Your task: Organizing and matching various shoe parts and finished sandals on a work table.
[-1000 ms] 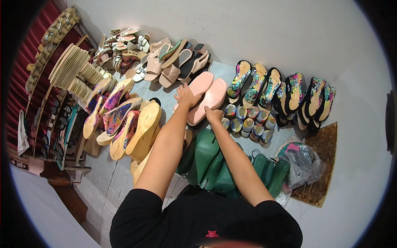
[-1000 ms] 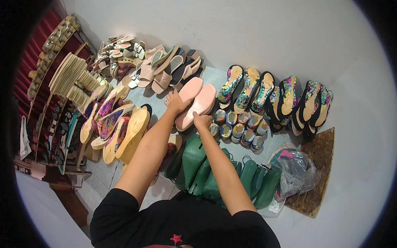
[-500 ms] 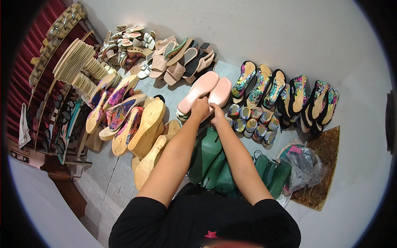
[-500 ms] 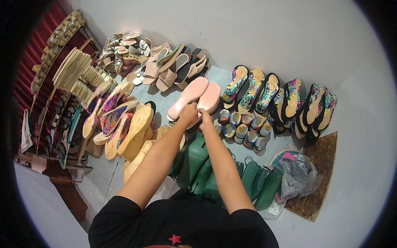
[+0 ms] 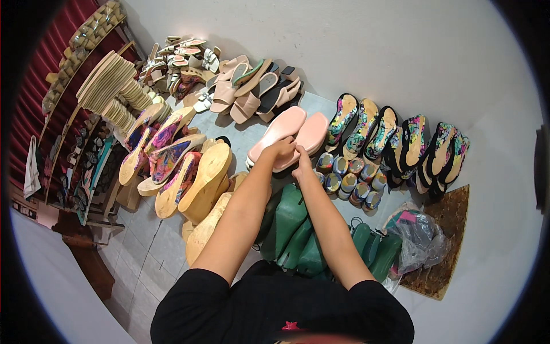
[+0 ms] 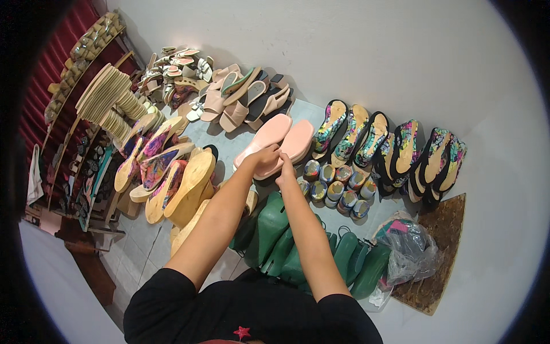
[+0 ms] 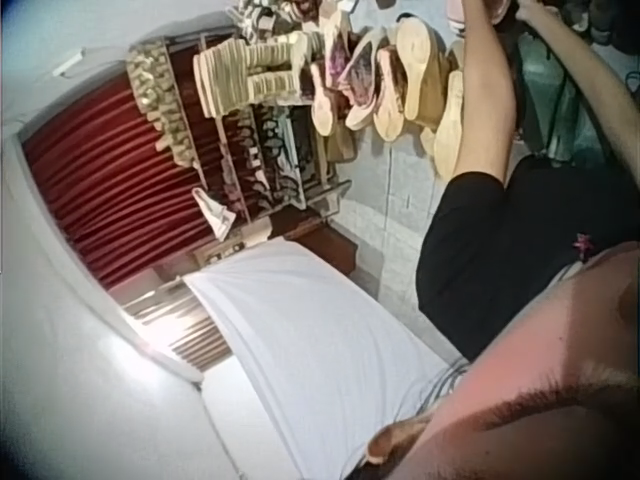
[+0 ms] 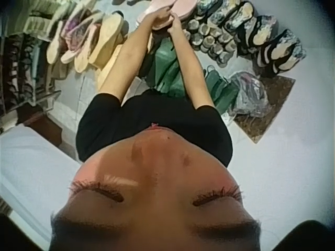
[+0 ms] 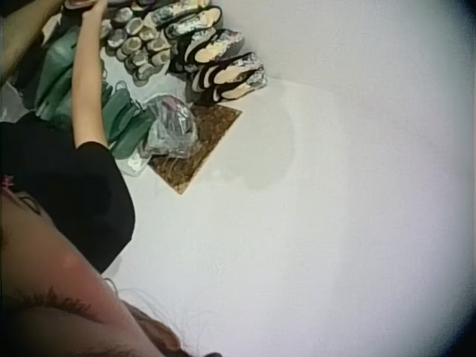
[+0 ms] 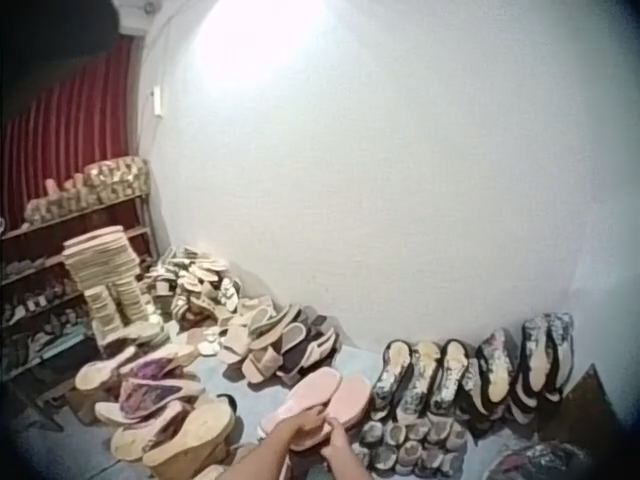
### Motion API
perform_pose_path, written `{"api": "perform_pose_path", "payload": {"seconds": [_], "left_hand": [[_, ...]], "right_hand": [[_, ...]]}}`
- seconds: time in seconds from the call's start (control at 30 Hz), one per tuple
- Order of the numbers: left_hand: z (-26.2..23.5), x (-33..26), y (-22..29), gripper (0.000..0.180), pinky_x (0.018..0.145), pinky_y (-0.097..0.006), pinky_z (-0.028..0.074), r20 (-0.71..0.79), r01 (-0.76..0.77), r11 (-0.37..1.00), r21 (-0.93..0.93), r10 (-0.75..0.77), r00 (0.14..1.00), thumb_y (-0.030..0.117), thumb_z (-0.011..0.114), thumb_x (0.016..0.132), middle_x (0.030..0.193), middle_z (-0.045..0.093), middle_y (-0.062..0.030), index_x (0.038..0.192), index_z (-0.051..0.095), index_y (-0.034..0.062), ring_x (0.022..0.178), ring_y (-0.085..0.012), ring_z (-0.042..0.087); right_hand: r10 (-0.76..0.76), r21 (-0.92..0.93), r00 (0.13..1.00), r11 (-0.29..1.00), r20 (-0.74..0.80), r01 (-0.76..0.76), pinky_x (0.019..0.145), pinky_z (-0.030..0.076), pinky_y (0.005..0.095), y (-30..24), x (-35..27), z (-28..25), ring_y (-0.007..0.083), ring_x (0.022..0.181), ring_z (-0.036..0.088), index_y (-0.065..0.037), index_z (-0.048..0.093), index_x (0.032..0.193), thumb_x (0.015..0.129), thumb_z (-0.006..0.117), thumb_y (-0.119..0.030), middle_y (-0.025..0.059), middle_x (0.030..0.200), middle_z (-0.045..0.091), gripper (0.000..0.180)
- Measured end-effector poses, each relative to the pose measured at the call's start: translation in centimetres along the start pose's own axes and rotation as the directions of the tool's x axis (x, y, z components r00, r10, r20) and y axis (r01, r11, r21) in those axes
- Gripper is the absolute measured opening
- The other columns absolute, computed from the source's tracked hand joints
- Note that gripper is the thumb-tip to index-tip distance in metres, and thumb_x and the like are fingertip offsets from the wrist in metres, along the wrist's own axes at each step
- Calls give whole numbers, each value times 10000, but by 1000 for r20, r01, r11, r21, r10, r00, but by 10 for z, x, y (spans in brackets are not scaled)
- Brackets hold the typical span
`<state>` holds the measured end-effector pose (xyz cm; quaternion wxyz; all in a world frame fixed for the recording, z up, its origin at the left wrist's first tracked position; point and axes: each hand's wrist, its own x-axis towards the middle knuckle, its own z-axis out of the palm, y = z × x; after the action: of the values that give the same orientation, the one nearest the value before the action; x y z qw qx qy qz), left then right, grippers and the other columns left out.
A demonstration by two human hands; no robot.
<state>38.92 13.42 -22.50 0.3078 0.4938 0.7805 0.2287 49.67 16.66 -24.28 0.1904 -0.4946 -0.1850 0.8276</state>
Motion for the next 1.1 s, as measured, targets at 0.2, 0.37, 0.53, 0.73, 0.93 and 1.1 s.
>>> {"api": "perform_pose_path", "payload": {"seconds": [0.2,0.37,0.53,0.73,0.93,1.1], "left_hand": [[-22,6,45,415,822,-418,417,302,155,987,-38,-137,943,253,362,847,1165,478,-178,1197,407,35,1007,-305,503],[-44,17,58,459,815,-381,411,334,146,986,84,-166,928,276,450,808,1157,485,-138,1214,395,69,989,-262,509],[-62,15,32,703,851,-416,378,-234,135,987,-92,-153,960,278,652,654,1170,469,-147,1266,340,129,1075,-295,441],[-43,-5,57,1171,918,-453,319,-314,481,866,136,-422,850,254,810,443,1278,310,-149,1351,72,205,1160,-340,344],[-14,-16,22,1080,835,-444,371,-405,507,833,222,-394,825,257,800,513,1136,445,-148,1347,115,208,1022,-324,481],[10,-18,12,896,770,-436,400,-528,571,790,225,-394,752,263,741,610,1056,488,-141,1319,199,175,929,-311,533]], "right_hand": [[-47,64,994,997,95,41,931,318,415,-12,-16,-13,271,1119,404,-6,356,1242,612,677,-388,162,1250,388,803],[-109,133,981,987,160,88,908,350,380,-22,-23,-15,253,1075,444,-22,392,1207,646,651,-377,151,1195,437,712],[-249,102,911,968,329,227,879,380,339,-52,-42,-17,211,995,496,-21,425,1140,684,624,-323,115,1078,511,582],[-460,-451,869,746,182,490,883,368,354,-155,-30,-2,279,1056,446,217,138,1192,619,677,-339,295,1188,365,963],[-470,-727,881,621,-44,295,945,314,354,-186,24,52,346,1162,357,141,-52,1259,577,676,-374,343,1244,283,1123],[-513,-754,857,580,-44,309,955,297,397,-191,80,63,359,1173,339,80,-105,1287,577,661,-373,313,1278,267,1139]]}}
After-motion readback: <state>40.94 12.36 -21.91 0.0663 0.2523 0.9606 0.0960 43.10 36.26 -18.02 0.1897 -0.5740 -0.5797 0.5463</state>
